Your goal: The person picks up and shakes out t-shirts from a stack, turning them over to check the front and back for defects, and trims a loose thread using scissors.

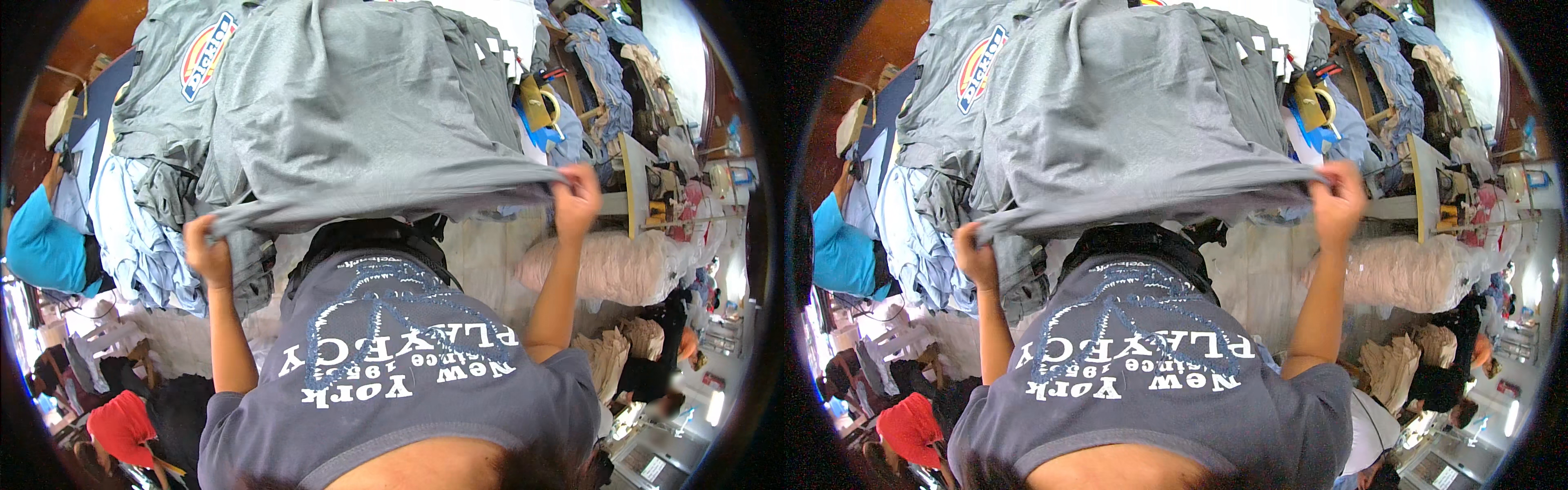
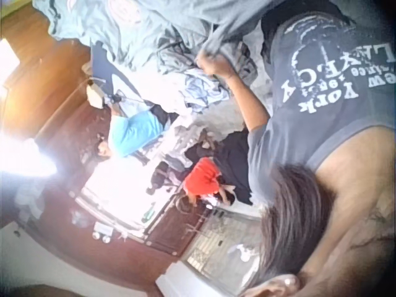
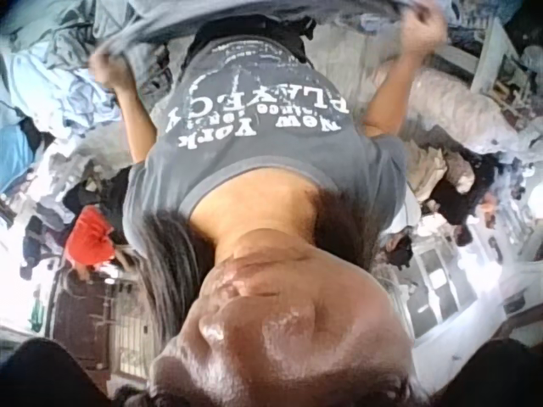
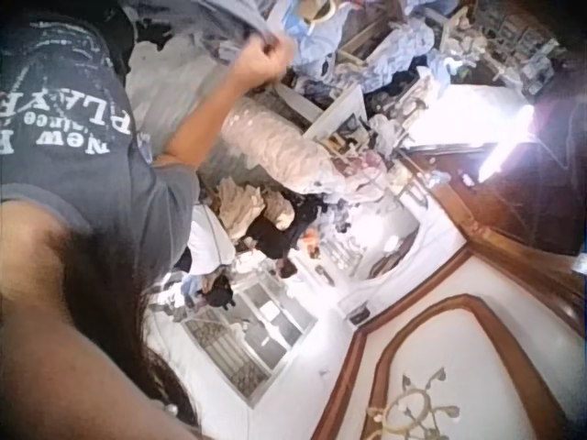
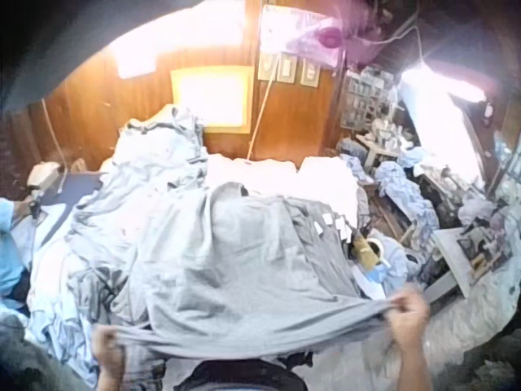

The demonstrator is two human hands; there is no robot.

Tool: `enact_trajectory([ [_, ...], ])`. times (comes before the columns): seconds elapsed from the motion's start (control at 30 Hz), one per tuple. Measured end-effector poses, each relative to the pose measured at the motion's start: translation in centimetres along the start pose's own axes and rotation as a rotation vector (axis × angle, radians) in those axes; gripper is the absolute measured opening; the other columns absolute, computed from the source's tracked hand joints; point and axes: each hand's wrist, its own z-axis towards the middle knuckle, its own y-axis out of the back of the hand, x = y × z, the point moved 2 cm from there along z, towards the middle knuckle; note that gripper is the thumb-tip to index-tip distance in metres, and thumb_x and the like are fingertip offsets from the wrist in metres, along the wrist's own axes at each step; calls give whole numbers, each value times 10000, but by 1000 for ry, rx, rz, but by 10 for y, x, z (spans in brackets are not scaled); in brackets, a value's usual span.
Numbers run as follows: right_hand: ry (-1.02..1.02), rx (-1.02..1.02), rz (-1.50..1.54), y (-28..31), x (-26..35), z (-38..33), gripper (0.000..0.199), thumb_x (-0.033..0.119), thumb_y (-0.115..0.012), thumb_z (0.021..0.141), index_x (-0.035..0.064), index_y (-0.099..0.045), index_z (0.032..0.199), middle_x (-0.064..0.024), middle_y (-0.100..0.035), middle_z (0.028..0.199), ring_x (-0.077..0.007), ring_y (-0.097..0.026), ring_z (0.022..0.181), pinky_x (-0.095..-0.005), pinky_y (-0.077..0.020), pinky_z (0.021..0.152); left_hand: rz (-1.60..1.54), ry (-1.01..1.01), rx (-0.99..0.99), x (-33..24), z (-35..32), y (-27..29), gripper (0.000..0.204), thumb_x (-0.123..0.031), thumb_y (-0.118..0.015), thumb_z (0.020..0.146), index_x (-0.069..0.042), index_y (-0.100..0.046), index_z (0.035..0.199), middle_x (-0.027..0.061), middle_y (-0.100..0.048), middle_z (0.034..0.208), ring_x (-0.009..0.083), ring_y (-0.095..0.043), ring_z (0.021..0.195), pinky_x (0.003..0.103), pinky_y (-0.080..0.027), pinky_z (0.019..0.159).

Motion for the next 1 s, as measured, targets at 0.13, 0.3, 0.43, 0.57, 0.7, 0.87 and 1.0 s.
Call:
enact_trajectory([
  [0.13,75,-345,-281,7,4,-21,211,-102,-545,609,33,-491,761,-5,-466,689,-65,-430,595,-193,-348,543,-747,360,-623,-22,30,12,64,-43,-495,809,-37,-503,872,12,-490,713,107,-518,664,214,-443,636],
  [0.3,-296,709,-356,-11,19,-7,403,-21,-614,592,40,-518,978,-79,-526,830,-141,-530,773,-241,-410,660,-982,700,-272,-70,64,-4,132,-4,-455,768,-46,-529,870,6,-550,779,69,-524,668,210,-442,623],
  [0.43,125,797,249,-54,105,23,583,100,-701,604,68,-474,1140,-78,-505,1069,-125,-487,955,-263,-398,778,-475,36,51,-159,99,-12,295,98,-520,564,-36,-535,827,43,-567,767,130,-542,671,275,-440,627],
  [0.57,95,712,584,-108,174,28,413,63,-670,667,51,-530,1055,-44,-566,930,-94,-527,807,-221,-418,692,-543,-360,67,-211,119,-20,309,40,-630,565,-51,-532,843,62,-542,682,139,-522,585,273,-415,546],
  [0.7,267,570,423,-107,162,65,212,3,-617,702,28,-575,909,-30,-589,801,-63,-528,701,-184,-418,630,-734,-29,240,-198,131,-25,245,-51,-680,647,-44,-535,845,7,-415,502,44,-370,442,179,-292,421],
  [0.87,391,550,141,-99,146,86,188,25,-598,663,29,-567,848,-95,-581,798,-209,-565,740,-292,-443,687,-775,123,501,-168,124,-51,163,5,-584,734,-15,-524,884,-59,-451,681,4,-392,622,138,-288,541],
  [1.0,526,777,108,-125,170,77,344,71,-564,670,62,-531,1012,-139,-571,897,-279,-551,805,-340,-435,737,-1069,114,368,-186,132,-60,180,-9,-543,783,-30,-465,944,-38,-486,728,5,-412,648,135,-309,556],
])
